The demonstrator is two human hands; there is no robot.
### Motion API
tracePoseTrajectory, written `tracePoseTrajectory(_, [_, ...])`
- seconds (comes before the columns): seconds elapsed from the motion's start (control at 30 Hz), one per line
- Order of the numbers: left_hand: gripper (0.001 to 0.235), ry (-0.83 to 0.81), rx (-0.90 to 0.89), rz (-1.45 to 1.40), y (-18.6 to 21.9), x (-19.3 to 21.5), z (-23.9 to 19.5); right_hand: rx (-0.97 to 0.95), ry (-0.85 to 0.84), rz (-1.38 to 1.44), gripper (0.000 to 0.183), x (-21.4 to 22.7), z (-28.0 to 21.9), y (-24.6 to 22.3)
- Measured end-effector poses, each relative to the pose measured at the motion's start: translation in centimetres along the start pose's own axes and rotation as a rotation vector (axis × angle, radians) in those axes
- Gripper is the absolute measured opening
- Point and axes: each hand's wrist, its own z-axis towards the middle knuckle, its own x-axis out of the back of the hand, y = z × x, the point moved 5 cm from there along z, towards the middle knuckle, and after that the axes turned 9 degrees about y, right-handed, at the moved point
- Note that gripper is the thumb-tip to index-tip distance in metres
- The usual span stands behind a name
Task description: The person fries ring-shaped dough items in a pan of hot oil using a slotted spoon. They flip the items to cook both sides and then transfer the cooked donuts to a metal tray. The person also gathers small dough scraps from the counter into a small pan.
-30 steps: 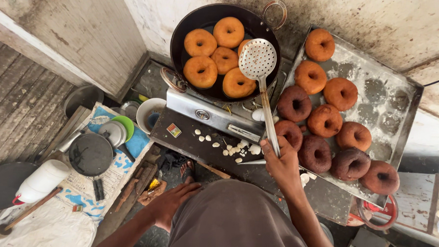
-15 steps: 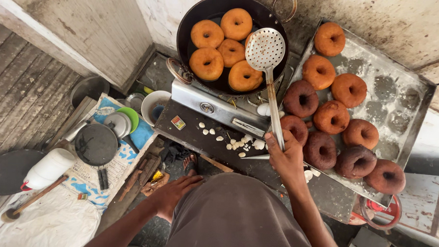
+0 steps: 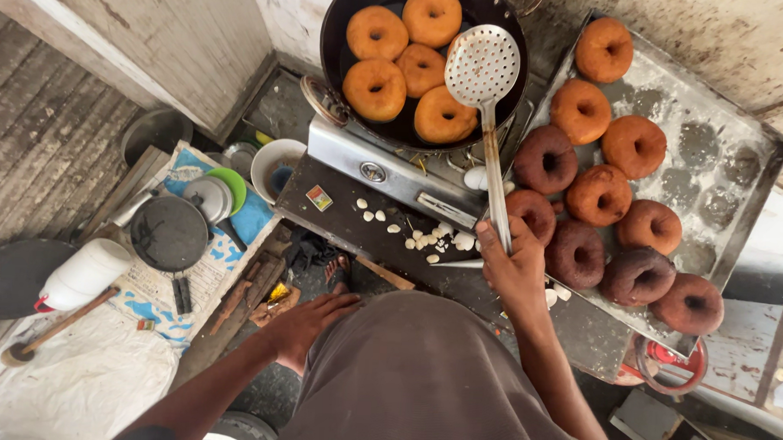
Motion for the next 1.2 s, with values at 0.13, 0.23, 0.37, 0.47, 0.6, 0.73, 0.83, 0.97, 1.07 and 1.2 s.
tracePoseTrajectory(0.13, [0.151,-0.003,0.024,0.003,0.2,0.3,0.2,0.015,-0.007,0.003,0.022,-0.1,0.1,-0.1])
tracePoseTrajectory(0.23, [0.151,0.004,0.036,-0.018,0.4,0.5,0.2,0.025,0.001,-0.035,0.023,-0.2,0.1,-0.4])
tracePoseTrajectory(0.37, [0.154,-0.052,0.116,-0.015,0.3,0.3,0.3,0.033,0.015,-0.079,0.022,-0.2,-0.2,-0.8])
tracePoseTrajectory(0.47, [0.155,-0.057,0.127,-0.003,0.1,0.1,0.3,0.053,0.011,-0.063,0.023,-0.2,-0.5,-1.1])
tracePoseTrajectory(0.6, [0.156,0.057,0.013,-0.046,0.2,0.5,0.4,0.080,-0.014,-0.023,0.024,-0.3,-0.7,-1.3])
tracePoseTrajectory(0.73, [0.157,-0.014,0.084,-0.004,-0.2,-0.2,0.5,0.055,0.000,-0.016,0.023,-0.2,-0.7,-1.1])
tracePoseTrajectory(0.83, [0.155,-0.004,0.061,-0.001,0.0,-0.3,0.5,0.074,-0.004,-0.017,0.022,0.0,-1.0,-1.2])
tracePoseTrajectory(0.97, [0.153,-0.065,0.122,0.020,-0.2,-0.6,0.6,0.058,0.013,-0.021,0.020,0.2,-1.0,-1.1])
tracePoseTrajectory(1.07, [0.152,-0.040,0.088,0.031,-0.1,-0.3,0.7,0.055,0.023,-0.005,0.020,0.2,-0.9,-0.9])
tracePoseTrajectory(1.2, [0.155,0.013,0.033,-0.005,-0.1,0.3,0.6,0.086,0.035,-0.029,0.021,0.4,-1.2,-0.9])
